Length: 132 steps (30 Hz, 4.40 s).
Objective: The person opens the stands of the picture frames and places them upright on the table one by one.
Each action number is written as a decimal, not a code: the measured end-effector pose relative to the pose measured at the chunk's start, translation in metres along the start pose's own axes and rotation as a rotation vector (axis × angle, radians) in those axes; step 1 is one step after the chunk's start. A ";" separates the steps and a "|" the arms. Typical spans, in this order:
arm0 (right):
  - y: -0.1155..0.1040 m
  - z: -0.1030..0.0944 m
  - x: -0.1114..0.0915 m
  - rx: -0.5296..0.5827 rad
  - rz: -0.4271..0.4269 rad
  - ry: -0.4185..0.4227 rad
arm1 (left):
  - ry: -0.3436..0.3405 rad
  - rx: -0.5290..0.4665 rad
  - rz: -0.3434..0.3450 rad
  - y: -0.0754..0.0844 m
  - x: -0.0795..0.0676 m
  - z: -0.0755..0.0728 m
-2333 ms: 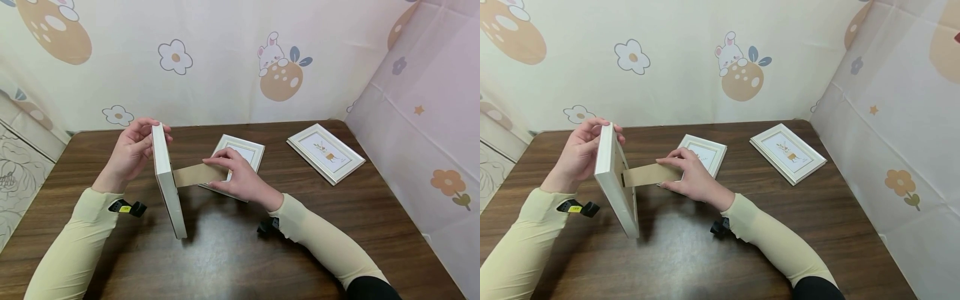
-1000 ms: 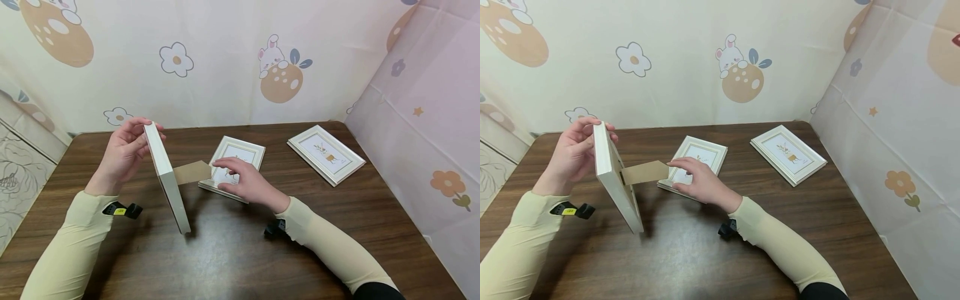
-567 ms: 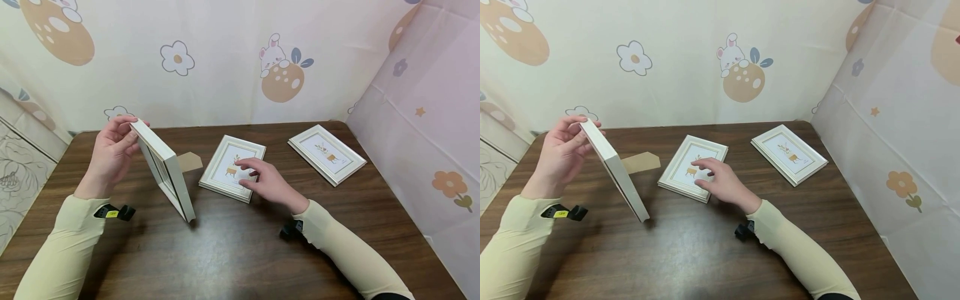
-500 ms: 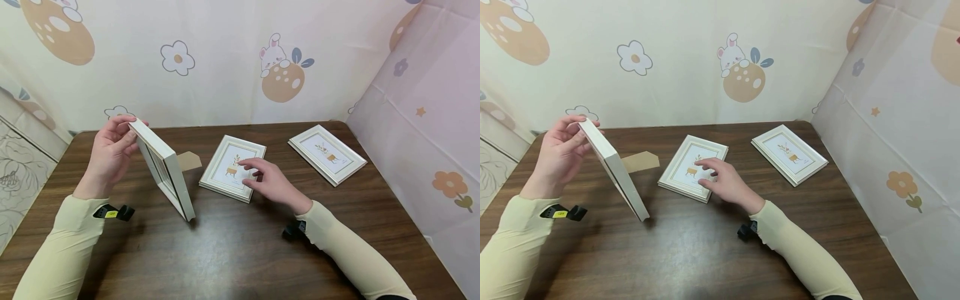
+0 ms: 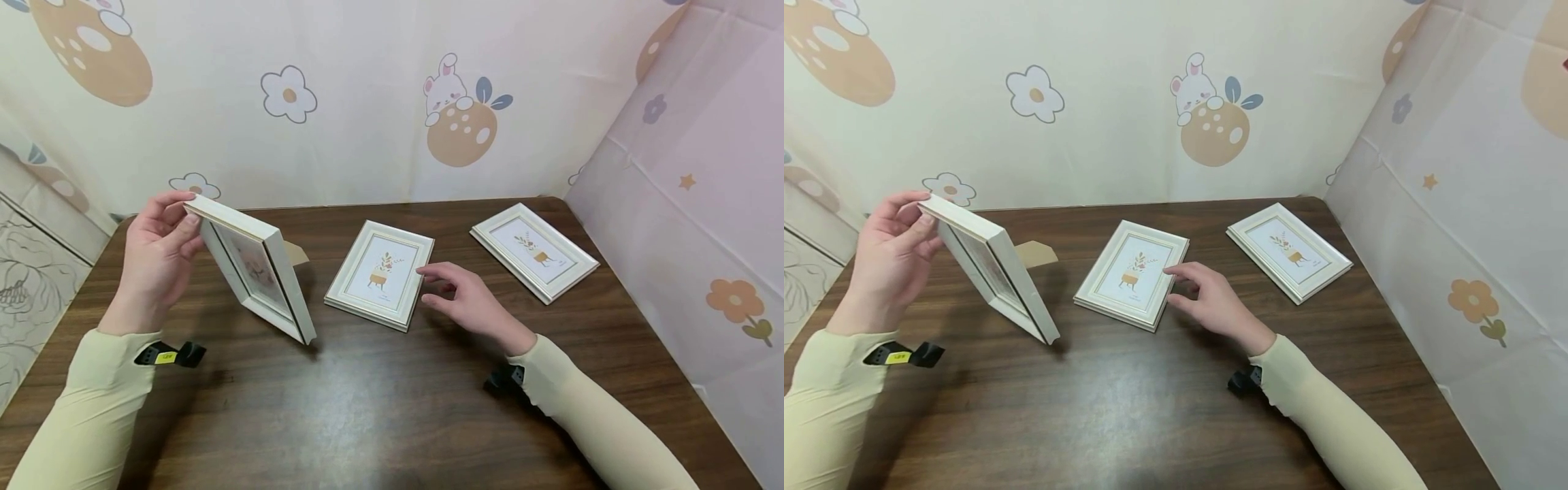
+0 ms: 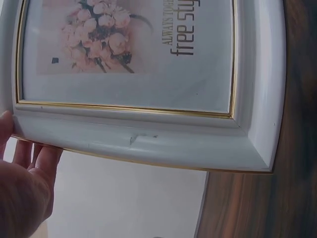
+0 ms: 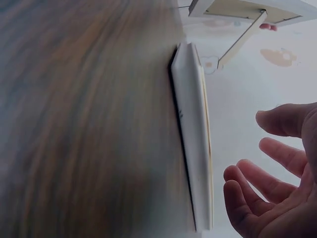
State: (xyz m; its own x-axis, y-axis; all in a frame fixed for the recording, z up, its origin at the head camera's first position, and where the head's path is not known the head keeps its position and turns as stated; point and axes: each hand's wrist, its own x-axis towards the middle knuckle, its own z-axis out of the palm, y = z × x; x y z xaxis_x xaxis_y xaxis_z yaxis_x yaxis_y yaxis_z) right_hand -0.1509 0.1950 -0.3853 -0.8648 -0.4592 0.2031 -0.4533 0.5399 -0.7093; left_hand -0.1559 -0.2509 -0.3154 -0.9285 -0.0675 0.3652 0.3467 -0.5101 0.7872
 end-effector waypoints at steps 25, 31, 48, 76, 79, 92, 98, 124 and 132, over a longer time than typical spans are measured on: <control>0.029 -0.035 -0.006 -0.026 0.143 0.033 | 0.176 0.114 0.019 0.010 0.000 -0.016; 0.032 -0.041 -0.003 0.083 0.212 0.016 | 0.228 0.145 0.000 0.012 0.000 -0.023; 0.024 -0.042 -0.010 0.104 0.226 -0.018 | 0.314 0.178 0.012 0.011 0.005 -0.033; 0.023 -0.037 -0.012 0.097 0.225 -0.058 | 0.373 0.196 -0.038 0.006 0.011 -0.050; 0.023 -0.037 -0.012 0.085 0.231 -0.058 | 0.371 0.207 -0.030 0.004 0.012 -0.051; 0.013 -0.033 -0.014 -0.039 0.166 -0.078 | 0.427 0.230 -0.007 0.000 0.010 -0.060; 0.009 -0.028 -0.017 -0.094 0.082 -0.085 | 0.458 0.248 0.052 0.000 0.011 -0.056; 0.021 -0.032 -0.017 -0.409 -0.149 -0.113 | -0.113 1.062 0.486 -0.019 -0.003 0.020; 0.029 -0.036 -0.013 -0.351 -0.135 -0.108 | -0.345 1.065 0.263 -0.054 0.007 0.035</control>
State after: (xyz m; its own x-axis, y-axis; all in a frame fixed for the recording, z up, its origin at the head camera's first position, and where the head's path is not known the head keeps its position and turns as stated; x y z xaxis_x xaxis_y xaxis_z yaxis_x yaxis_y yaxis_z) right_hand -0.1609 0.2421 -0.3842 -0.7730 -0.6043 0.1931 -0.6240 0.6694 -0.4032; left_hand -0.1765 -0.1933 -0.3380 -0.7815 0.2580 0.5681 0.6140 0.4797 0.6268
